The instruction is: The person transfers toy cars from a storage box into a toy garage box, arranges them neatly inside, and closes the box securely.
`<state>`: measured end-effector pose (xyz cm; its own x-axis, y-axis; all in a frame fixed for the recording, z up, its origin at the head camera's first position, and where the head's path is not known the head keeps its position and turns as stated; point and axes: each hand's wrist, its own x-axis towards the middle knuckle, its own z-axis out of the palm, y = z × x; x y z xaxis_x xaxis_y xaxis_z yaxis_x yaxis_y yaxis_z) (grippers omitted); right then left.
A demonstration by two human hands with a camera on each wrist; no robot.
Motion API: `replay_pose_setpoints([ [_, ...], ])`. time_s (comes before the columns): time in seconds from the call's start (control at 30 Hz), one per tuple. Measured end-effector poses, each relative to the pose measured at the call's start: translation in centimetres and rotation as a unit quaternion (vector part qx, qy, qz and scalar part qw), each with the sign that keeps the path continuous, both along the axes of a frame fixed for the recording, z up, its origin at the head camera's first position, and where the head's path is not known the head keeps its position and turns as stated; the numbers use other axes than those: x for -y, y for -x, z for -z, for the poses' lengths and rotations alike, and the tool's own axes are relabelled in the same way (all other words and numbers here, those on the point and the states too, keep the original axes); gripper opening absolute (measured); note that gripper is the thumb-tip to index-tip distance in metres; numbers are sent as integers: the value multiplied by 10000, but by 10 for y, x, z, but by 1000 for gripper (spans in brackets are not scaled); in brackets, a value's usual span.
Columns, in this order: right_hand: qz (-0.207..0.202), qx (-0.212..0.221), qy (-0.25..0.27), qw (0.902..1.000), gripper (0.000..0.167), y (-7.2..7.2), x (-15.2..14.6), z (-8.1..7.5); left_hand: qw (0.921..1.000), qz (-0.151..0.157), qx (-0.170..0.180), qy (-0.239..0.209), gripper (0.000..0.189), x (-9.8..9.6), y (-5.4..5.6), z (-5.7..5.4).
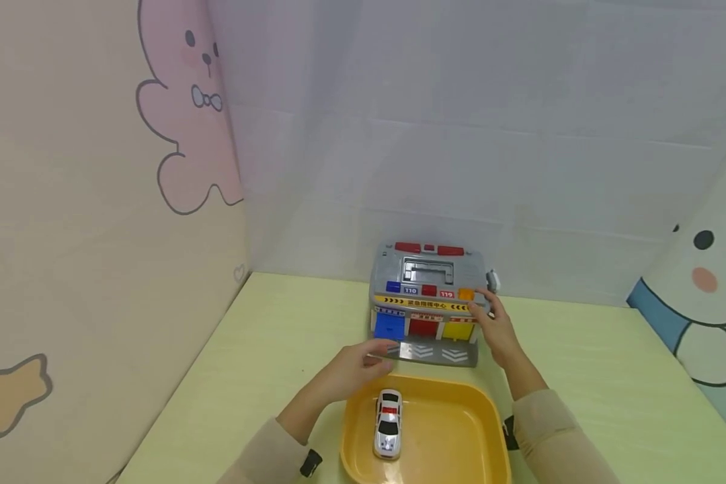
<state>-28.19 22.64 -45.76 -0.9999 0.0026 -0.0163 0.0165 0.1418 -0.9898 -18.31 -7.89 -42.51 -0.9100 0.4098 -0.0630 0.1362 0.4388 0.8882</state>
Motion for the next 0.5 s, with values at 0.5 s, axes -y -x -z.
replay_pose_setpoints([
  [0.5, 10, -91, -20, 10000, 64, -2, 0, 2, 9982, 232, -62, 545, 41, -4, -24, 11],
])
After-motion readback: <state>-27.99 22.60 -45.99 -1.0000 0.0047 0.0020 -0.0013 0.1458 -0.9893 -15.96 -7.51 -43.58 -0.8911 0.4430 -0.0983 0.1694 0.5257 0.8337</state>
